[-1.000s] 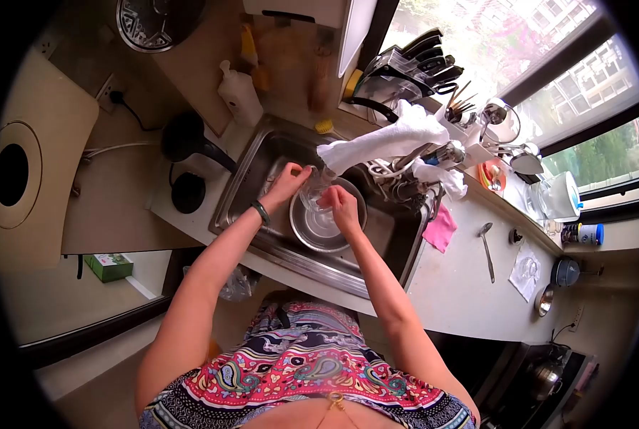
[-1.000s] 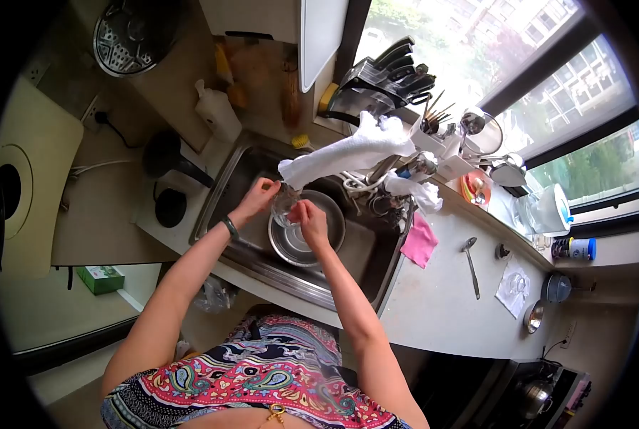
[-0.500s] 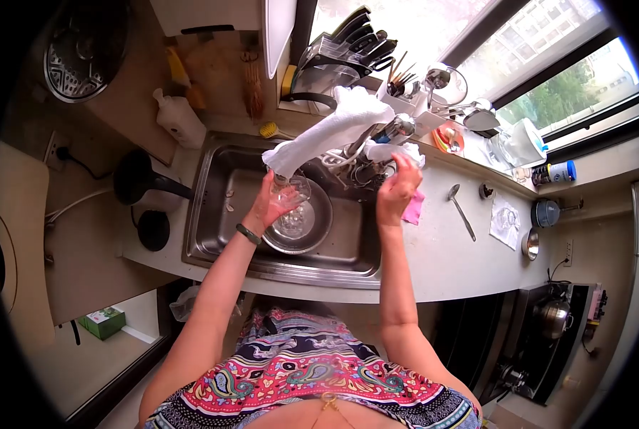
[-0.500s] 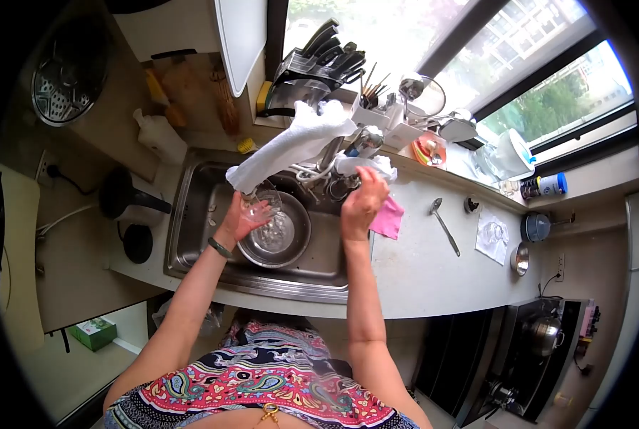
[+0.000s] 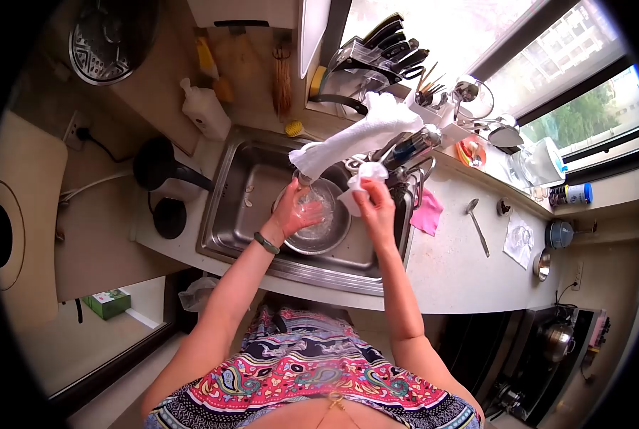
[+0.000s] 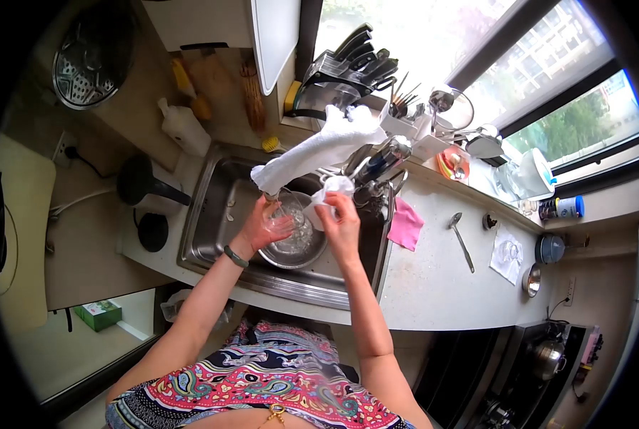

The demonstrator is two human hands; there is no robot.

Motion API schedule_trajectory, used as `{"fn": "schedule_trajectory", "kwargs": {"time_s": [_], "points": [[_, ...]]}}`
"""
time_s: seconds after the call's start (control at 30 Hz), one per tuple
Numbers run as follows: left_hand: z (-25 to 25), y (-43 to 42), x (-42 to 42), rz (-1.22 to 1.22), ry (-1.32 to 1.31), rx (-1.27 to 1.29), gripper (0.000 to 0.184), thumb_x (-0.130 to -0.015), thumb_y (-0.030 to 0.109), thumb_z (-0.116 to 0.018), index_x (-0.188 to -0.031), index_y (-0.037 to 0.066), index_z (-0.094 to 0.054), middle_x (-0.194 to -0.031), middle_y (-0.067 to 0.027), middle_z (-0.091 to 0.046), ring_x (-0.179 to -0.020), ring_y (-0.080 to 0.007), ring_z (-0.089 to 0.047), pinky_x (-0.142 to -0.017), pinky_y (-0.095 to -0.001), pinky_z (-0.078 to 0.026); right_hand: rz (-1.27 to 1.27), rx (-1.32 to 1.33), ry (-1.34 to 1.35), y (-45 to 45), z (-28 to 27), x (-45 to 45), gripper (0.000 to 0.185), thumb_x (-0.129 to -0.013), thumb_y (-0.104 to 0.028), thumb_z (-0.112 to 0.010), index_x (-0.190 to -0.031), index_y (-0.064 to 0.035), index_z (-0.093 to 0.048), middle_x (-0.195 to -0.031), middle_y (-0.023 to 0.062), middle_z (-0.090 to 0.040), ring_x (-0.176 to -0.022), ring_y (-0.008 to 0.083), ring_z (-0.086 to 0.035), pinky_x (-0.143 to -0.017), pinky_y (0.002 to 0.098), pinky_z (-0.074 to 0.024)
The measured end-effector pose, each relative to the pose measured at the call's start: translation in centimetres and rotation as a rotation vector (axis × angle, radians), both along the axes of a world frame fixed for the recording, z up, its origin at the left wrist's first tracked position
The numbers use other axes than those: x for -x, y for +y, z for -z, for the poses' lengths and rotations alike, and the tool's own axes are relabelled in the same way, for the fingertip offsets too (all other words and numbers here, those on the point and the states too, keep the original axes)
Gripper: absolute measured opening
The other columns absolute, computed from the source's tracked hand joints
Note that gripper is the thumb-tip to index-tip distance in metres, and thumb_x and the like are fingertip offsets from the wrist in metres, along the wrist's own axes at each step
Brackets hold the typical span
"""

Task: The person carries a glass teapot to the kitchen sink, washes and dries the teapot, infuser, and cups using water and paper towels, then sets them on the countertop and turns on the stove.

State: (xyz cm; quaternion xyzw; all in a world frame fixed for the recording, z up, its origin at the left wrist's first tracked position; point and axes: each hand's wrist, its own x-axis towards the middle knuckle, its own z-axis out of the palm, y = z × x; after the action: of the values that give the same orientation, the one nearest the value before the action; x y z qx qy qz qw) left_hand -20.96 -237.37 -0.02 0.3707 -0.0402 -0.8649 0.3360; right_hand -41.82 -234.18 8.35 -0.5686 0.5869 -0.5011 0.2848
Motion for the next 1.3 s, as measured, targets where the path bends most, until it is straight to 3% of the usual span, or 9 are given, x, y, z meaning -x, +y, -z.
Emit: {"fn": "schedule_trajectory", "kwargs": {"time_s": [0.17,0.4,0.53,0.8,0.9,0.97,1.1,1.2,1.3], "points": [[-0.5,0.5,-0.4,-0.001,-0.003,0.185,0.063,-0.088,0.067,-0.039,-0.127,0.018,-0.051,-0.120,-0.0019,-0.058,-0.111,-0.0216,-0.056,-0.087,-0.0477,-0.048,-0.053,-0.282,-0.066,-0.1,4.4,-7.8,0.017,-0.092,-0.018,-0.058,-0.098,-0.0014,-0.056,-0.084,0.0160,-0.065,-0.081,0.0273,-0.064,-0.072,0.0342,-0.0484],[0.0,-0.7,-2.8,0.106,-0.144,0.115,0.054,-0.086,0.068,-0.045,-0.101,0.018,-0.057,-0.095,-0.0003,-0.063,-0.088,-0.0195,-0.061,-0.079,-0.0377,-0.051,-0.311,-0.047,0.274,0.3,9.2,-8.2,0.020,-0.094,-0.025,-0.053,-0.092,-0.0049,-0.052,-0.072,0.0218,-0.058,-0.073,0.0429,-0.059,-0.062,0.0485,-0.0459],[3.3,0.5,-0.9,-0.218,-0.587,0.694,0.053,-0.094,0.045,-0.053,-0.132,0.010,-0.039,-0.114,-0.0010,-0.053,-0.107,-0.0158,-0.055,-0.092,-0.0334,-0.045,0.172,-0.249,-0.078,-2.3,7.4,-11.7,0.029,-0.097,-0.024,-0.045,-0.082,-0.0016,-0.056,-0.076,0.0242,-0.060,-0.070,0.0434,-0.060,-0.057,0.0491,-0.0447],[-0.8,-0.8,-1.8,0.121,-0.106,0.109,0.059,-0.090,0.065,-0.035,-0.115,0.013,-0.050,-0.098,-0.0041,-0.061,-0.091,-0.0193,-0.060,-0.079,-0.0366,-0.051,-0.494,0.166,0.390,-0.7,9.6,-6.2,0.024,-0.091,-0.024,-0.054,-0.076,-0.0064,-0.048,-0.069,0.0186,-0.057,-0.063,0.0402,-0.058,-0.054,0.0484,-0.0438],[-0.2,-1.2,-1.4,0.060,-0.140,0.199,0.058,-0.091,0.063,-0.035,-0.114,0.013,-0.050,-0.098,-0.0043,-0.061,-0.092,-0.0200,-0.060,-0.079,-0.0358,-0.051,-0.333,0.204,0.371,-0.1,9.6,-6.8,0.024,-0.092,-0.024,-0.054,-0.078,-0.0048,-0.049,-0.070,0.0201,-0.057,-0.064,0.0409,-0.058,-0.055,0.0480,-0.0436],[1.3,-0.9,-1.0,0.028,-0.107,0.313,0.055,-0.091,0.058,-0.043,-0.121,0.012,-0.047,-0.102,-0.0042,-0.059,-0.095,-0.0195,-0.060,-0.081,-0.0353,-0.051,-0.003,-0.024,0.036,-0.2,8.8,-10.1,0.032,-0.098,-0.029,-0.045,-0.086,-0.0004,-0.053,-0.070,0.0231,-0.056,-0.064,0.0367,-0.059,-0.057,0.0452,-0.0432],[4.2,0.5,-1.6,-0.001,-0.980,1.214,0.070,-0.076,0.036,-0.074,-0.127,0.003,-0.039,-0.119,-0.0139,-0.049,-0.110,-0.0281,-0.051,-0.093,-0.0413,-0.044,-0.145,-0.707,-1.060,-3.3,7.3,-7.9,0.045,-0.100,-0.042,-0.040,-0.093,-0.0031,-0.062,-0.087,0.0016,-0.065,-0.076,0.0163,-0.061,-0.069,0.0306,-0.0482],[4.6,0.8,-3.0,0.022,-1.304,1.655,0.090,-0.065,0.044,-0.081,-0.130,0.002,-0.036,-0.131,-0.0248,-0.039,-0.124,-0.0429,-0.038,-0.105,-0.0483,-0.032,-0.316,-0.735,-1.080,-4.0,8.4,-6.4,0.041,-0.099,-0.038,-0.044,-0.096,-0.0020,-0.063,-0.088,0.0035,-0.065,-0.076,0.0166,-0.061,-0.070,0.0307,-0.0486],[4.5,1.5,-1.9,-0.122,-0.603,1.107,0.112,-0.072,0.074,-0.060,-0.148,0.006,-0.014,-0.143,-0.0168,-0.030,-0.133,-0.0291,-0.032,-0.110,-0.0410,-0.026,-0.408,-0.477,-0.657,-3.3,10.2,-6.8,0.034,-0.098,-0.033,-0.049,-0.099,-0.0014,-0.063,-0.082,0.0074,-0.065,-0.072,0.0185,-0.061,-0.064,0.0333,-0.0483]]}}
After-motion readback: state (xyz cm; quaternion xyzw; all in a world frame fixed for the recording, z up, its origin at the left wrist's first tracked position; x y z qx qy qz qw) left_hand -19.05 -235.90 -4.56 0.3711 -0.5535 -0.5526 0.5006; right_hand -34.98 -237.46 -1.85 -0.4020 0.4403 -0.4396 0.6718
